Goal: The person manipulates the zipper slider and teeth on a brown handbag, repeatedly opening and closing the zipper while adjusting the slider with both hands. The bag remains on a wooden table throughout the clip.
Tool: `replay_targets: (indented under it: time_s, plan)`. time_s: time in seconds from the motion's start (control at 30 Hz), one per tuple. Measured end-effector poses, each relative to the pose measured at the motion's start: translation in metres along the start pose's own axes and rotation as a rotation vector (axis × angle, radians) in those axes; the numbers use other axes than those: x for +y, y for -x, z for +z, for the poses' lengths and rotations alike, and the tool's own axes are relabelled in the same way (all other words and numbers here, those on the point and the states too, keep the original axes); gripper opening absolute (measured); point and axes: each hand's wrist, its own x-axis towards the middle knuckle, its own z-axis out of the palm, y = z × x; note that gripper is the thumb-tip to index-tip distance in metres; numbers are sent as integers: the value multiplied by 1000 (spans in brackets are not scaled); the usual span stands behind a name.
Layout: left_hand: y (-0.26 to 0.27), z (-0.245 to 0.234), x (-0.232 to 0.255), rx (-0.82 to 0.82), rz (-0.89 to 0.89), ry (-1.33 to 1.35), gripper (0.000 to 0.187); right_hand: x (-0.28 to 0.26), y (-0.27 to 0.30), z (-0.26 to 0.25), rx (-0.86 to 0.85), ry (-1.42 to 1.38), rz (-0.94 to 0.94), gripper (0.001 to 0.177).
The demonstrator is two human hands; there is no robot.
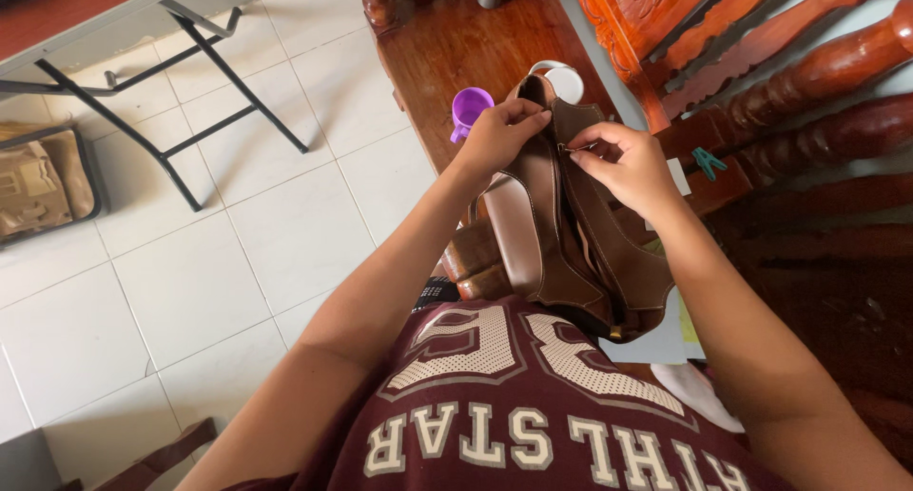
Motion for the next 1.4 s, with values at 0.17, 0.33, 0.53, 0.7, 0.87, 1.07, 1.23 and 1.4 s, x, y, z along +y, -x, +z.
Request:
replay_targets:
  time_s: [0.17, 0.33, 0.53, 0.7, 0.87, 1.07, 1.23, 1.4]
  plan:
    - [-3, -1, -3, 1, 6, -2, 27, 0, -4, -2, -10, 98, -70, 12]
    - [-8, 1, -7, 10, 15, -27, 26, 2, -2, -4, -4, 143, -113, 22]
    - [-8, 3, -5, -1, 18, -29, 27, -5, -5, -2, 192, 190, -211, 31]
    - [-5, 5, 1, 10, 14, -86, 26, -17, -23, -11, 20, 237, -515, 75]
    - [-2, 5, 11, -89, 145, -182, 24, -22, -60, -29, -338, 262, -324, 70]
    - [8, 8, 27, 46, 367, -478, 22, -26, -84, -43, -423, 390, -294, 38]
    - [20, 19, 32, 196, 472, -568, 19, -29, -87, -40, -427, 452, -213, 30]
    - [43, 35, 23, 257, 226, -286, 35, -32, -81, -37, -368, 356, -151, 19]
